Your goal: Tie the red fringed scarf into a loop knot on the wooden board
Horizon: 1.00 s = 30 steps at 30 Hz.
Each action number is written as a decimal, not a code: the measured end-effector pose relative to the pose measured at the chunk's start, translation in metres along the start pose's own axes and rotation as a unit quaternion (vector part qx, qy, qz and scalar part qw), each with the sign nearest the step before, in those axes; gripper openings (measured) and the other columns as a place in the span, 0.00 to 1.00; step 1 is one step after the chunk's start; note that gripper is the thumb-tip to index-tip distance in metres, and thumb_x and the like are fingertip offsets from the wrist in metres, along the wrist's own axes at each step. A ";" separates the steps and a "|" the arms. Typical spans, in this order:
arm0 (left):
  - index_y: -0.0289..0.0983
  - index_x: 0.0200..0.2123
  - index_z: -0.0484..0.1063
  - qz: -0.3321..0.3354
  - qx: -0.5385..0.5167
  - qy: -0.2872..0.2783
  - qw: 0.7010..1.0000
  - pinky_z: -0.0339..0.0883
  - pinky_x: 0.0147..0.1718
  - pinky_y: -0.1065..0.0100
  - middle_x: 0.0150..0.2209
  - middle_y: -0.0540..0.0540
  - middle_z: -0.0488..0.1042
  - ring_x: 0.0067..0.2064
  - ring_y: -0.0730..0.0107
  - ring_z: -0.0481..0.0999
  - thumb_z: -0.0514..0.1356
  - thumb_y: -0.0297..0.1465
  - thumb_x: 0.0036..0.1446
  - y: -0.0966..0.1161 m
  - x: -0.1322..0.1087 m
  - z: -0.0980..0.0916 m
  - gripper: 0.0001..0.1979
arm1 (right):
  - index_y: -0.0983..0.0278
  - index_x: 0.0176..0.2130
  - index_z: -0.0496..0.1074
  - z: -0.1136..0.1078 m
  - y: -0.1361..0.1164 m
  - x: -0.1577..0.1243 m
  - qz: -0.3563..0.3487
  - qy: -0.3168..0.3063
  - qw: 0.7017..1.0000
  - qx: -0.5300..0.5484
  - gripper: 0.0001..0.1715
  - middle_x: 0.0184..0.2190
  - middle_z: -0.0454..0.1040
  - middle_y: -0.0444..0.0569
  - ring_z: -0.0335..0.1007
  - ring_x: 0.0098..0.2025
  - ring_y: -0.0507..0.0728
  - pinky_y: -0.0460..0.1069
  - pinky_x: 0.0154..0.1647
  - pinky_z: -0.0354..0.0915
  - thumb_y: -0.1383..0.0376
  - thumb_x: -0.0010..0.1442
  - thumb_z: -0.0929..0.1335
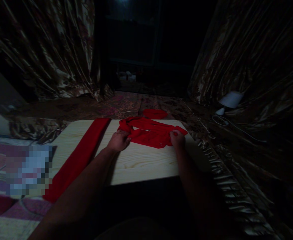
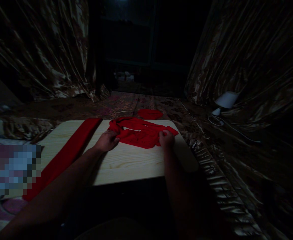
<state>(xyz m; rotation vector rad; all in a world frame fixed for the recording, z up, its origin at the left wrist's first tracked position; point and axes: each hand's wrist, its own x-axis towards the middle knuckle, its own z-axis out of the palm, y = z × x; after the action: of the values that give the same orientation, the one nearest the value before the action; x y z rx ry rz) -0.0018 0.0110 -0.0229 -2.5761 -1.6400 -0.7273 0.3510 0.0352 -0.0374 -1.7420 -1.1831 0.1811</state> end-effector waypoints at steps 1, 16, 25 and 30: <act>0.38 0.39 0.77 -0.010 -0.010 0.003 1.000 0.66 0.51 0.56 0.40 0.38 0.78 0.46 0.52 0.75 0.53 0.39 0.61 0.001 0.000 0.000 0.15 | 0.61 0.37 0.79 0.000 0.000 0.000 -0.001 -0.001 1.000 0.000 0.16 0.39 0.81 0.52 0.75 0.44 0.62 0.56 0.53 0.68 0.56 0.53 0.68; 0.34 0.45 0.73 -0.309 -0.591 0.236 0.707 0.77 0.43 0.56 0.43 0.39 0.81 0.47 0.55 0.81 0.51 0.37 0.54 -0.015 0.004 -0.010 0.20 | 0.65 0.42 0.79 0.007 0.009 0.005 0.015 -0.004 1.000 -0.018 0.21 0.46 0.79 0.58 0.74 0.52 0.65 0.59 0.59 0.65 0.61 0.49 0.68; 0.35 0.25 0.76 -0.256 -0.593 -0.107 0.756 0.74 0.35 0.50 0.22 0.34 0.76 0.34 0.47 0.80 0.49 0.50 0.56 0.004 -0.014 -0.028 0.26 | 0.65 0.45 0.78 0.004 0.003 0.001 0.016 -0.004 1.000 -0.021 0.23 0.47 0.78 0.57 0.73 0.52 0.66 0.61 0.59 0.65 0.64 0.48 0.69; 0.33 0.28 0.77 -0.205 -0.629 -0.235 0.712 0.73 0.32 0.50 0.23 0.33 0.76 0.27 0.51 0.78 0.48 0.52 0.55 0.005 -0.021 -0.034 0.30 | 0.64 0.45 0.78 0.004 0.005 0.000 0.020 0.006 1.000 0.021 0.25 0.47 0.79 0.55 0.73 0.51 0.65 0.61 0.59 0.65 0.66 0.45 0.69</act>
<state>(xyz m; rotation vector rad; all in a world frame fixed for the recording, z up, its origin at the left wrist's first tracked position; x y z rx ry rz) -0.0175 -0.0180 0.0012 -3.4042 -2.5204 -1.9241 0.3522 0.0375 -0.0432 -1.7288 -1.1284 0.2179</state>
